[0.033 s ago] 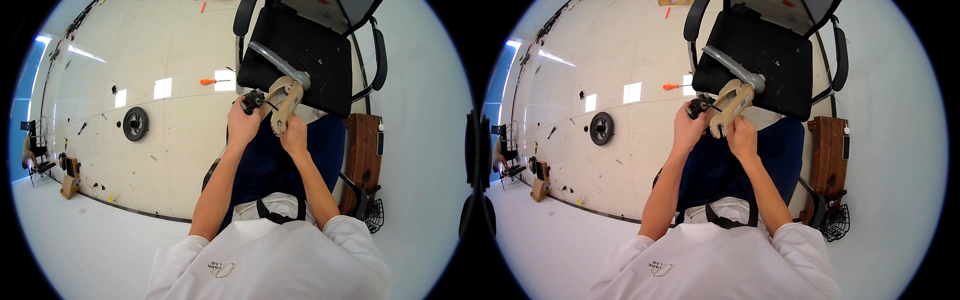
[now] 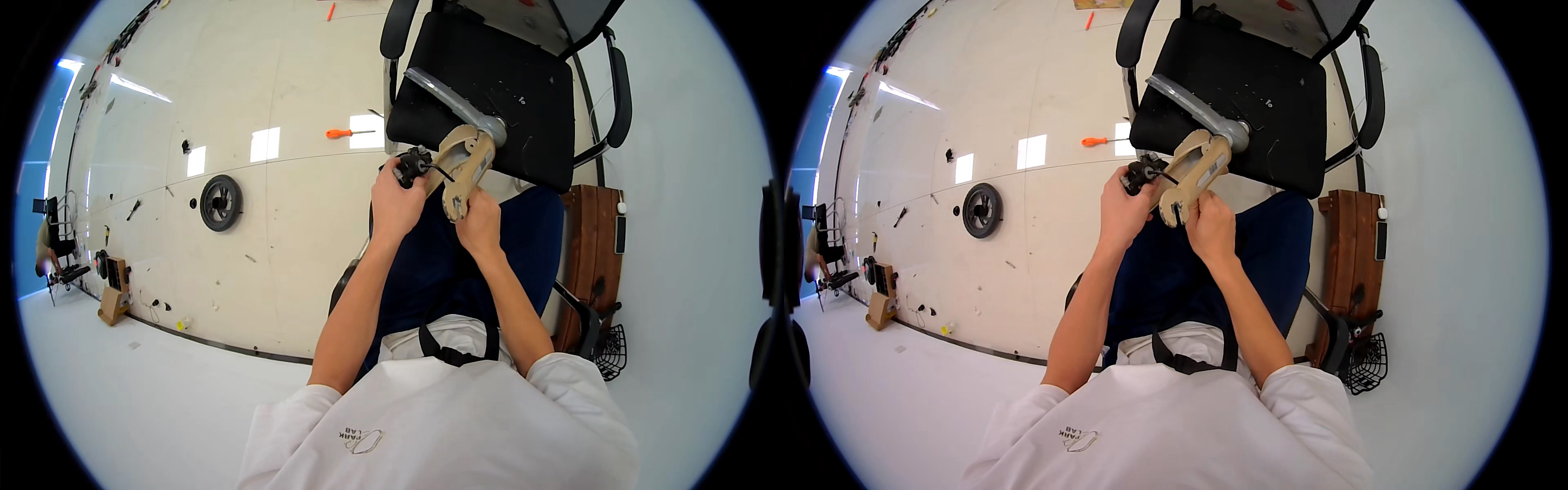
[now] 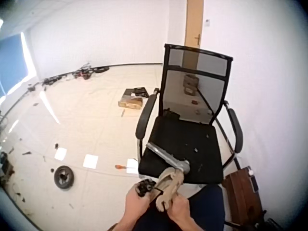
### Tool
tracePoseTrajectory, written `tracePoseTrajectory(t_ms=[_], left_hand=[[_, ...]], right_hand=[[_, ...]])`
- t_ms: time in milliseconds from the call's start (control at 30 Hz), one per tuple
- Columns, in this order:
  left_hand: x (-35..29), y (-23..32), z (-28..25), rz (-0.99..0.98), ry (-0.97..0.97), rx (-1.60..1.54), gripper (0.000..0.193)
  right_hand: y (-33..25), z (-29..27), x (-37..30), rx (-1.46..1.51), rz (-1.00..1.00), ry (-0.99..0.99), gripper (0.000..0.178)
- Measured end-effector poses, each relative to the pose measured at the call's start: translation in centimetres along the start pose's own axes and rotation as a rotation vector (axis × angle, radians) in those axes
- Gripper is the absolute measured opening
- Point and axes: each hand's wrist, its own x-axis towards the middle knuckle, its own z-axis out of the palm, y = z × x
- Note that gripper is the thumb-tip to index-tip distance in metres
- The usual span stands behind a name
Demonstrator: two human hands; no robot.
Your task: The person sits in a chair and assembles a small mechanical component using a screwdriver. They repeatedly insert and tighten screws into a beige plastic frame while holding the assembly on their lap.
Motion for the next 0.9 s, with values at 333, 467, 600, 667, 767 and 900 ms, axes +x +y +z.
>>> tracePoseTrajectory(t_ms=[333,467,600,667,767,900], left_hand=[[-0.1,2.3,-1.3,-0.134,-0.131,-0.101,0.049],[0.1,1.8,-1.1,-0.109,-0.120,-0.131,0.045],[-0.2,2.8,-1.5,-0.116,-0.151,-0.156,0.039],[-0.1,3.3,-1.9,-0.128,-0.188,-0.130,0.034],[-0.1,2.9,-2.0,-0.135,-0.192,-0.135,0.033],[0.1,2.7,-2.1,-0.132,-0.187,-0.143,0.035]], right_hand=[[-0.1,-1.9,0.5,0.247,0.148,-0.171,0.020],[3.0,-1.8,0.2,0.780,0.374,-0.304,0.021],[4.5,-1.0,-0.3,0.910,0.311,-0.250,0.025],[4.9,-0.8,0.1,0.768,0.254,-0.153,0.029],[4.5,-1.7,1.8,0.515,0.181,-0.081,0.034],[4.5,-2.8,2.7,0.554,0.118,-0.306,0.022]])
